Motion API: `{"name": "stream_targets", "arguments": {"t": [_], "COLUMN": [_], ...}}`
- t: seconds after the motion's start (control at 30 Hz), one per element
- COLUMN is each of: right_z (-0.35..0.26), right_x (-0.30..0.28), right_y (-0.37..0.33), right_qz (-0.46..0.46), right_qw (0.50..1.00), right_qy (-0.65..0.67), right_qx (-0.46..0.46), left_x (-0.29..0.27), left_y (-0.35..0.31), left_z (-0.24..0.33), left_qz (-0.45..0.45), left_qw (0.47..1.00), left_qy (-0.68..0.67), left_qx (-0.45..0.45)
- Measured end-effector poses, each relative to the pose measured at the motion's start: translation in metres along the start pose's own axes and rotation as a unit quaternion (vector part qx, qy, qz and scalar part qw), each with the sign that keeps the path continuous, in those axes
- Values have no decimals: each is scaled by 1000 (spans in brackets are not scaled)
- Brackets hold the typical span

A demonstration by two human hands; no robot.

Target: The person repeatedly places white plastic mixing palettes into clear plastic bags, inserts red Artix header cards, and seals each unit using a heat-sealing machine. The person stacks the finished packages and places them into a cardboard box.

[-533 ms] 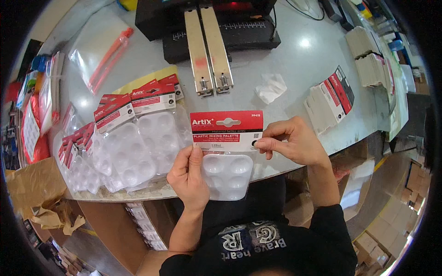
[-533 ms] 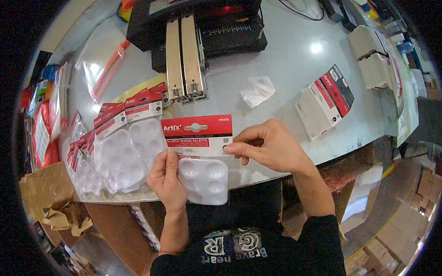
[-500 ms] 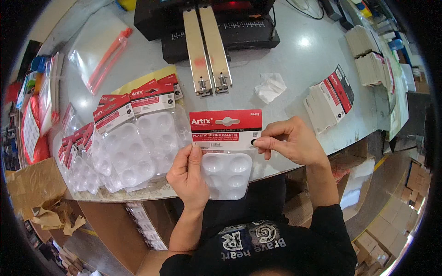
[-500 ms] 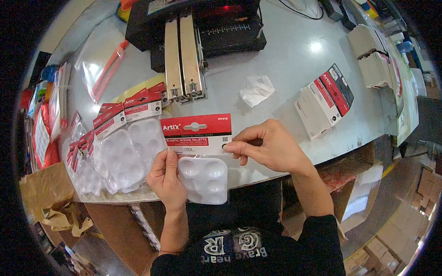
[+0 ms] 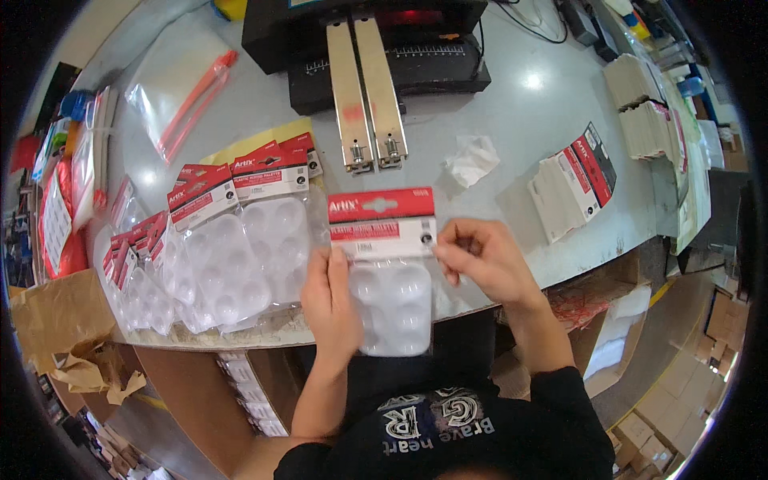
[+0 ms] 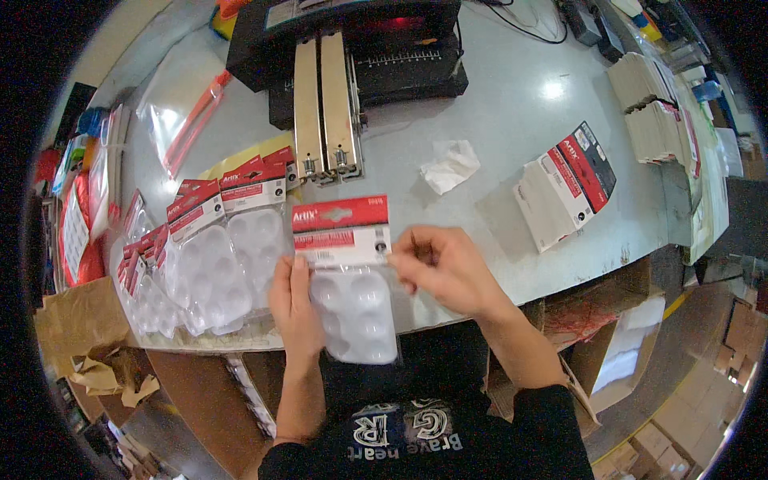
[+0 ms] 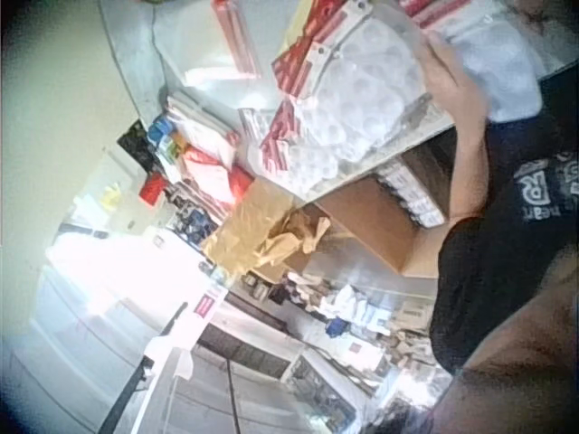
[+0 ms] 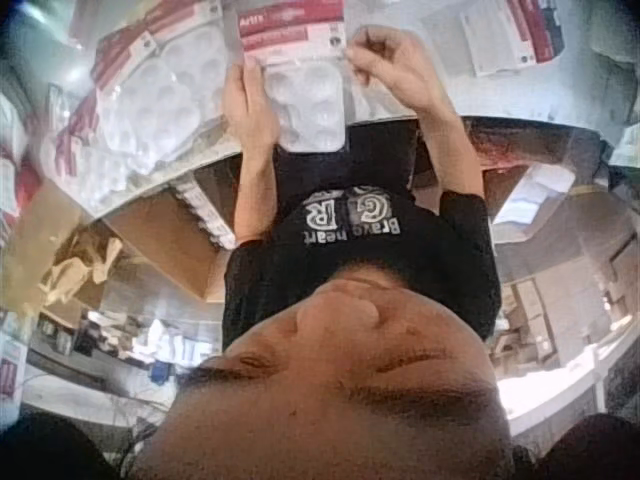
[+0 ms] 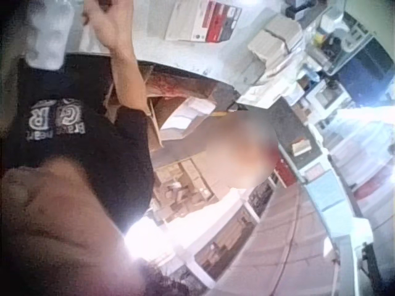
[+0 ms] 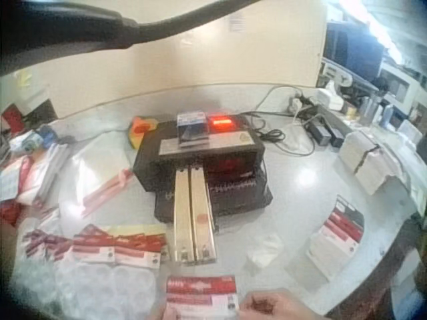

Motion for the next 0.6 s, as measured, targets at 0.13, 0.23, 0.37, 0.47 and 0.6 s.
{"name": "stream_targets", "arguments": {"t": [0.13,0.23,0.37,0.47,0.6], "right_z": [0,-2,5,2,0], "right_x": [-3,-10,-14,-14,-18], "right_y": [41,62,69,69,59], "right_qz": [89,123,129,104,126], "right_qw": [990,980,977,980,984], "right_qy": [86,121,140,117,41], "right_qx": [-63,-101,-98,-125,-123], "left_x": [6,16,21,24,15], "left_y": [38,61,68,70,52], "left_z": [6,11,0,-6,6], "left_qz": [36,48,41,31,65], "left_qw": [998,996,998,999,991], "left_qy": [38,-27,-4,-12,100], "left_qx": [23,66,41,35,69]}}
Point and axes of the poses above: each hand's wrist, its own y-axis towards the middle knuckle, its own x-axis out of the palm, z = x × y, the point moved 8 cm from there along y, towards the middle knuckle, and after that the axes turned 9 degrees about y, right-handed, at the moved point
